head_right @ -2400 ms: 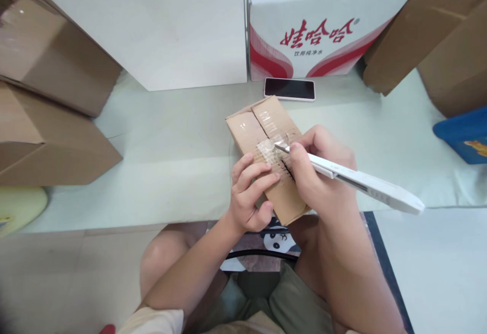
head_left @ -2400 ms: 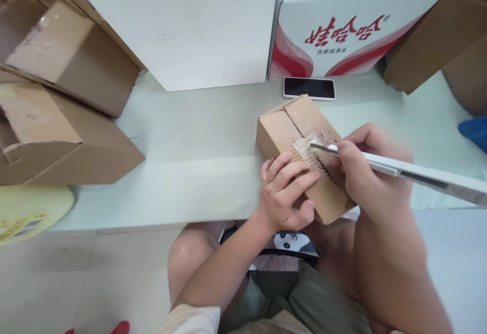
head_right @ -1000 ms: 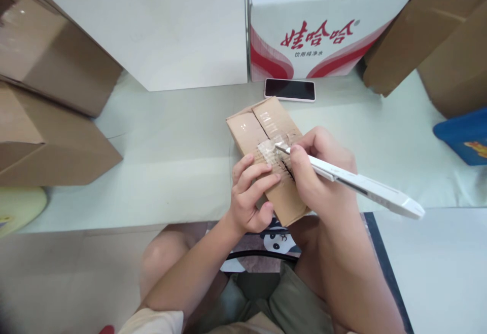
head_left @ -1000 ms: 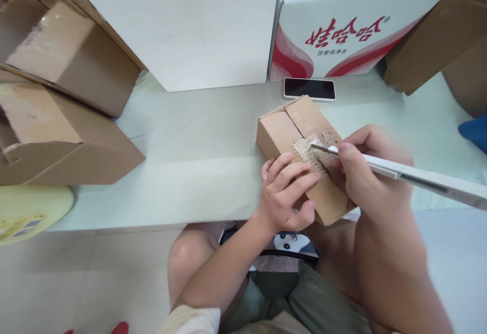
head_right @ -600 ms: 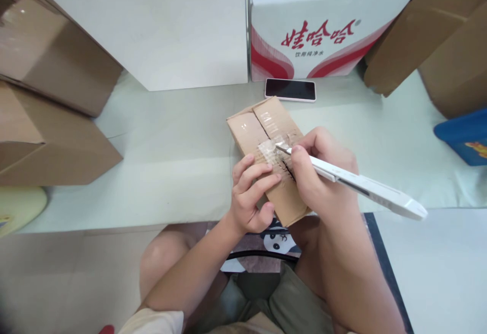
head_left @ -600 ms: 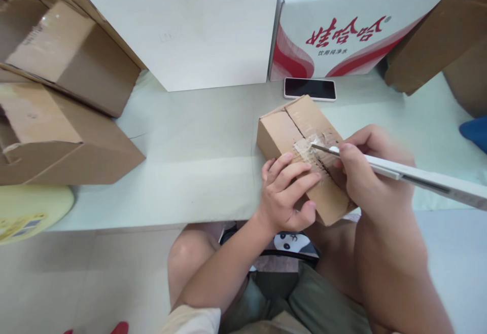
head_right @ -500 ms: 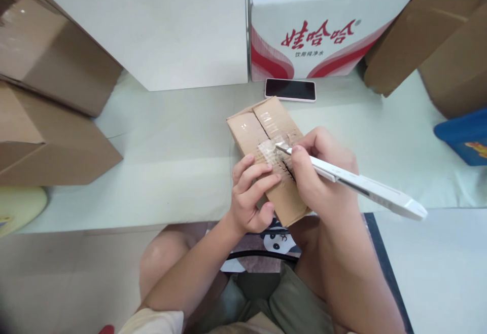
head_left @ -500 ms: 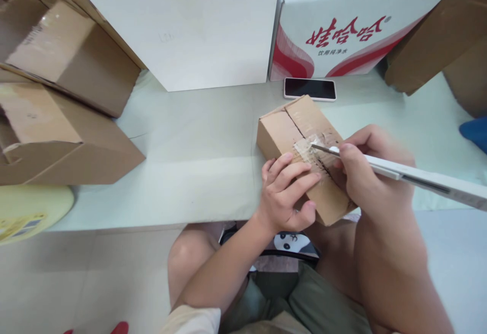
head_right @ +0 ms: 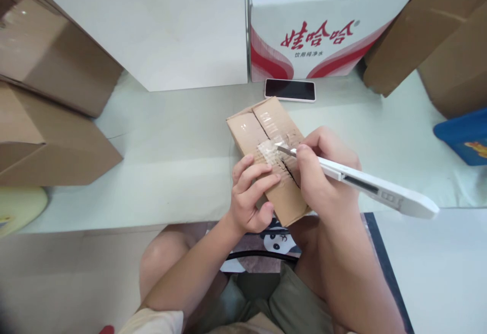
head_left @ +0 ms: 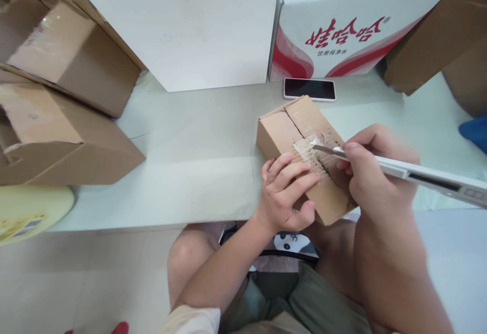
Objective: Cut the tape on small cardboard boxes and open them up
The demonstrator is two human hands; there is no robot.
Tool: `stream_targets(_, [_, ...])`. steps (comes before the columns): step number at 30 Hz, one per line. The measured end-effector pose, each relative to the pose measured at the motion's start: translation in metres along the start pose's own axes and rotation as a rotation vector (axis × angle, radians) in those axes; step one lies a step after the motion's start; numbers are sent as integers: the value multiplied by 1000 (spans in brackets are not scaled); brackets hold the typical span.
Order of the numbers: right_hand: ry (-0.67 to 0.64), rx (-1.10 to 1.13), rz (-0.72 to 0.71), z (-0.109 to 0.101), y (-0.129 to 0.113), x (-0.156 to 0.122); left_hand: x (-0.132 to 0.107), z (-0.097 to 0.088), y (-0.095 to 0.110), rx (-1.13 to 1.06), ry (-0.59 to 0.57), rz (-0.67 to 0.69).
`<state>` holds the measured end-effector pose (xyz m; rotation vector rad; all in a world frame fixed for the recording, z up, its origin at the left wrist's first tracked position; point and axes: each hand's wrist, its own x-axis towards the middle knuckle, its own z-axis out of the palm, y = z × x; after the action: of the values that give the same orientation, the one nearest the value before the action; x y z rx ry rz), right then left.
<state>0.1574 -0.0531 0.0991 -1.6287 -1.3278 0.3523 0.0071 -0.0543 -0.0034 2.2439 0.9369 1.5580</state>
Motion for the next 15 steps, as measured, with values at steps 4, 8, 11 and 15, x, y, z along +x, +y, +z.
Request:
stream_targets(4, [-29,8,39,-1,4,-1,-1,-1,-1,-2,-12,-1])
stream_targets(8, [-60,10,72,-1,9,-1,-2,-1,-2,5,-23,-7])
stream_targets(11, [-59,7,83,-1,7,-1,-1,0,-1,2,-7,-2])
stream_targets(15, [-60,8,87,-1,5,0,1,1,0,4,23,-4])
